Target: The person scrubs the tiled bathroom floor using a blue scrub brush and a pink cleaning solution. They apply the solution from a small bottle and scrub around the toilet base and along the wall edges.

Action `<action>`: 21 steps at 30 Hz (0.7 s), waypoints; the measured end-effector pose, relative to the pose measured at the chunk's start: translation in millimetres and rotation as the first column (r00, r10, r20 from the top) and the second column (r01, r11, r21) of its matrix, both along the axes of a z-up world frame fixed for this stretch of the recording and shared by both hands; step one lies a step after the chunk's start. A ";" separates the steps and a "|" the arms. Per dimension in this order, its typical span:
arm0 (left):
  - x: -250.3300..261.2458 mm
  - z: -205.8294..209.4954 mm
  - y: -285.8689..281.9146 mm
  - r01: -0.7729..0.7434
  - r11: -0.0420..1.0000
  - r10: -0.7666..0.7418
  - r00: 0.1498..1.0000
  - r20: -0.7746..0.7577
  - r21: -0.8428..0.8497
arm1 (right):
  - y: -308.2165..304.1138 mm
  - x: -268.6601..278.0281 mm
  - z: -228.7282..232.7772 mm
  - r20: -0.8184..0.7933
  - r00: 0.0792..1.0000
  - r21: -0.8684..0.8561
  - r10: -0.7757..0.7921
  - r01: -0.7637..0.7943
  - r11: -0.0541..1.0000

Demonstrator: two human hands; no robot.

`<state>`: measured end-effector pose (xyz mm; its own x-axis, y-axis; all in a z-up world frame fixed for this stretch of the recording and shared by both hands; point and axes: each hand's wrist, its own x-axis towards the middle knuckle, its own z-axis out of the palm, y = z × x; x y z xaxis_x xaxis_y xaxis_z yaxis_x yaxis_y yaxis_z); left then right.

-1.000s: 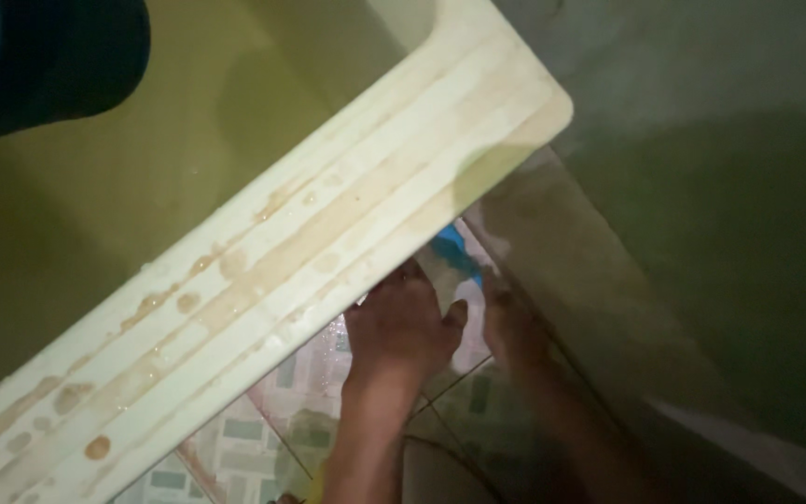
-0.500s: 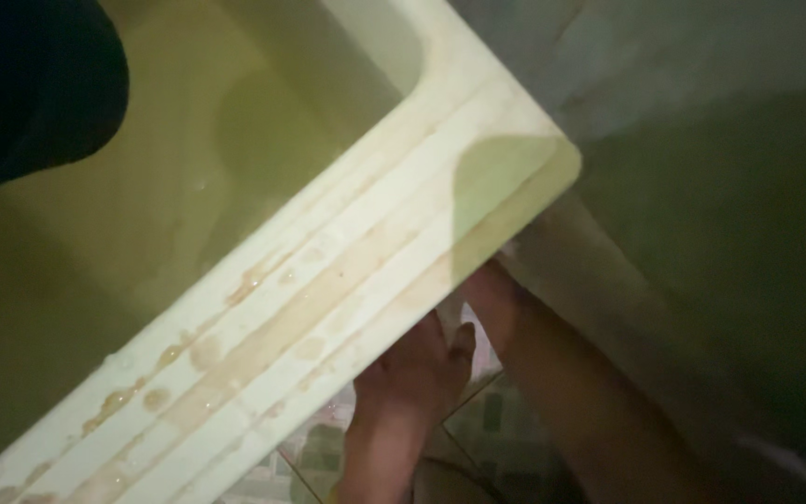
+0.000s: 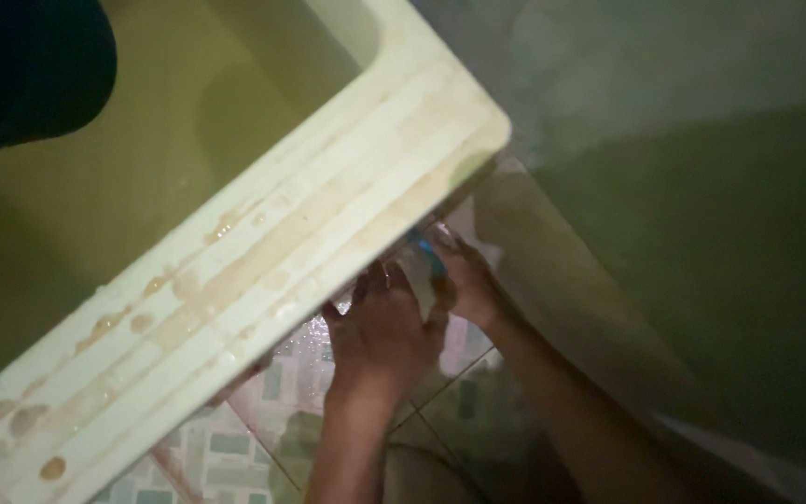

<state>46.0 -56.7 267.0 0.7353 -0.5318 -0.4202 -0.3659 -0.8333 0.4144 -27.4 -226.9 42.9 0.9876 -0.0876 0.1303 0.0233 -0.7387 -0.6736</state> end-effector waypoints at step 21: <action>-6.2 22.1 6.4 0.018 0.989 0.003 0.989 -0.146 0.146 | 28.6 -27.6 91.5 -0.447 0.853 -0.511 -0.268 0.002 0.859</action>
